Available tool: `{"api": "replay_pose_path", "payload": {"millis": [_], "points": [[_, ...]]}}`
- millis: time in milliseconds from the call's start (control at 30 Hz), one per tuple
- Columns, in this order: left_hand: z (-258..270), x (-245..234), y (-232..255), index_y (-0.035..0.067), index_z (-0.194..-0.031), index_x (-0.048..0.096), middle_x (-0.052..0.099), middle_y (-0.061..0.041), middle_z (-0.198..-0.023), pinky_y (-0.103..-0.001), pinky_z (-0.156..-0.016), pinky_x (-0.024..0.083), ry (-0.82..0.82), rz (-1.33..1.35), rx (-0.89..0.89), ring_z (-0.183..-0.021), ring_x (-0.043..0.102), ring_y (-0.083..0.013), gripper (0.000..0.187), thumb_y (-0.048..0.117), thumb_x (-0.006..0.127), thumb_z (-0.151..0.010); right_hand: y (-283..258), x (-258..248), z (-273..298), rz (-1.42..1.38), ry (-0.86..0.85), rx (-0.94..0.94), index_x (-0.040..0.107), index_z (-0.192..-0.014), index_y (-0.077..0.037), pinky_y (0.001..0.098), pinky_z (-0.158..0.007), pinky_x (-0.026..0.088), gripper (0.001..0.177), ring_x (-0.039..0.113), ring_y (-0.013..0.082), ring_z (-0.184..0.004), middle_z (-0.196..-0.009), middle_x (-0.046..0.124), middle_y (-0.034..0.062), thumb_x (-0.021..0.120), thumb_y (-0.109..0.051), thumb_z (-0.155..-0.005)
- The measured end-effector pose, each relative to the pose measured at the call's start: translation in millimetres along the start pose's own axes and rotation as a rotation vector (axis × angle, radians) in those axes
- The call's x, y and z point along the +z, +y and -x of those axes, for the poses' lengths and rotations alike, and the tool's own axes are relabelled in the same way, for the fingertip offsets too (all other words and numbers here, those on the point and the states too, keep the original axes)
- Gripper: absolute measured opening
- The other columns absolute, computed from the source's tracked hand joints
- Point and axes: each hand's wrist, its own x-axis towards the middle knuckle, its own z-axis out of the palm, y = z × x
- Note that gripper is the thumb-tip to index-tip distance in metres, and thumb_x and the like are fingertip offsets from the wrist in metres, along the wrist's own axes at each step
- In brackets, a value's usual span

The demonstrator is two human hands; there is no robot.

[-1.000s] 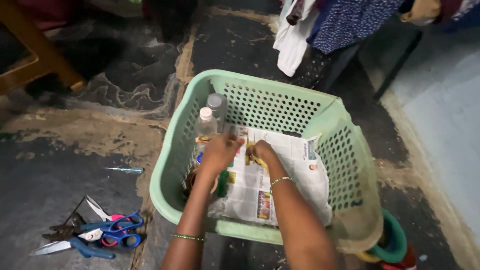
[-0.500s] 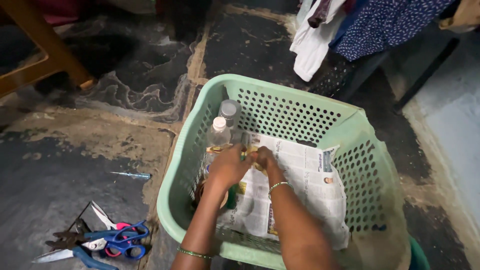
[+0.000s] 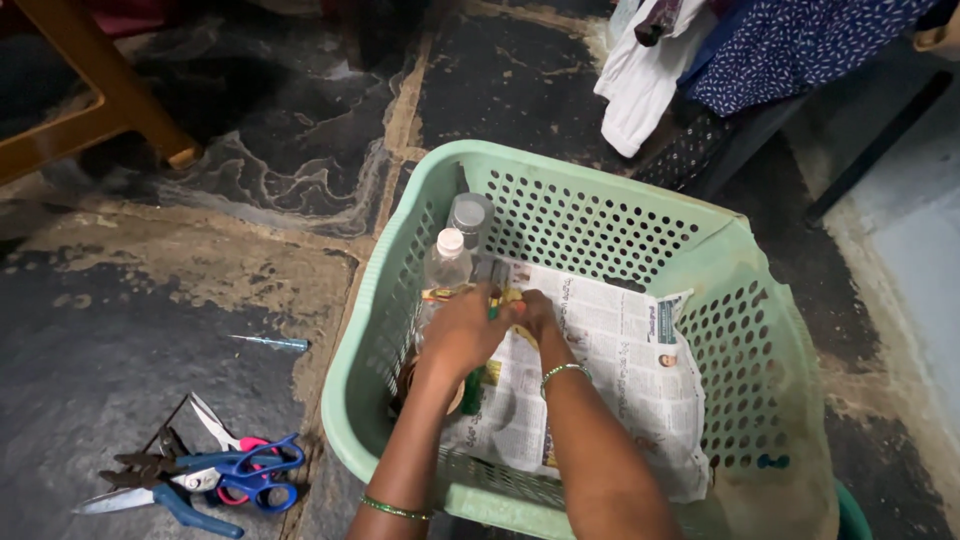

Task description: The person sits on the floor and wipes various tools with a yellow sponge. They clean a screwdriver, pliers, and multiple pairs of scissors, placing each item into a green basket after wiping.

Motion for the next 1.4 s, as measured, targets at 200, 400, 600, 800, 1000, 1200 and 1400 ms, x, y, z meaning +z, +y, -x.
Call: {"api": "replay_pose_path", "payload": {"millis": [200, 400, 600, 800, 1000, 1200, 1400], "points": [[4.2, -4.0, 3.2, 0.004, -0.123, 0.067, 0.069, -0.024, -0.119, -0.049, -0.096, 0.049, 0.008, 0.028, 0.022, -0.113, 0.065, -0.0400, 0.055, 0.048, 0.064, -0.090, -8.6, -3.7, 1.8, -0.143, -0.007, 0.081, 0.072, -0.099, 0.013, 0.0342, -0.058, 0.057, 0.026, 0.072, 0.0236, -0.072, -0.090, 0.074, 0.0187, 0.073, -0.008, -0.085], [14.3, -16.1, 4.8, 0.005, -0.124, 0.067, 0.071, -0.024, -0.114, -0.047, -0.093, 0.051, 0.011, 0.077, 0.060, -0.109, 0.068, -0.0383, 0.054, 0.048, 0.065, -0.091, -64.9, -26.3, 27.6, -0.023, 0.103, 0.317, 0.074, -0.100, 0.007, 0.0332, -0.042, 0.045, 0.029, 0.059, 0.0228, -0.053, -0.077, 0.068, 0.0187, 0.074, -0.020, -0.090], [44.9, -57.6, 16.2, 0.007, -0.125, 0.066, 0.077, -0.013, -0.113, -0.037, -0.086, 0.056, -0.123, 0.274, 0.307, -0.099, 0.076, -0.0236, 0.050, 0.044, 0.066, -0.092, -162.1, -51.5, 64.1, -0.340, 0.179, 0.273, 0.063, -0.111, -0.002, 0.0296, -0.043, 0.048, 0.039, 0.059, 0.0167, -0.050, -0.077, 0.070, 0.0133, 0.074, -0.033, -0.092], [94.1, -171.4, -29.8, 0.011, -0.125, 0.067, 0.076, -0.001, -0.108, -0.029, -0.075, 0.059, 0.053, 0.630, 0.275, -0.087, 0.071, -0.0135, 0.042, 0.040, 0.063, -0.095, -287.7, -43.9, 151.0, -0.579, 0.201, -0.249, 0.062, -0.107, -0.007, 0.0286, -0.045, 0.050, 0.030, 0.061, 0.0149, -0.053, -0.085, 0.070, 0.0093, 0.073, -0.032, -0.094], [98.6, -197.1, -158.4, 0.003, -0.114, 0.067, 0.077, -0.008, -0.098, -0.033, -0.066, 0.050, 0.618, 0.752, -0.032, -0.074, 0.066, -0.0187, 0.036, 0.037, 0.065, -0.102, -348.0, 59.1, 263.0, -0.694, -0.059, -0.494, 0.062, -0.114, -0.007, 0.0255, -0.049, 0.051, 0.029, 0.063, 0.0128, -0.061, -0.093, 0.070, 0.0074, 0.072, -0.028, -0.098], [91.4, -100.1, -309.3, 0.006, -0.113, 0.073, 0.073, -0.023, -0.111, -0.049, -0.088, 0.054, 0.642, 0.008, -0.410, -0.106, 0.068, -0.0412, 0.045, 0.043, 0.073, -0.088, -334.7, 187.2, 313.3, -0.437, -0.201, -0.351, 0.057, -0.113, -0.008, 0.0254, -0.047, 0.051, 0.037, 0.062, 0.0123, -0.059, -0.089, 0.066, 0.0059, 0.077, -0.026, -0.089], [75.4, -29.6, -337.6, 0.040, -0.153, 0.039, 0.036, -0.018, -0.157, -0.070, -0.109, 0.030, 0.299, -0.308, -0.547, -0.144, 0.031, -0.0481, 0.067, 0.043, 0.067, -0.092, -311.4, 197.7, 318.3, -0.408, -0.205, -0.195, 0.059, -0.112, -0.007, 0.0253, -0.047, 0.049, 0.038, 0.061, 0.0119, -0.057, -0.088, 0.066, 0.0042, 0.076, -0.030, -0.088]]}}
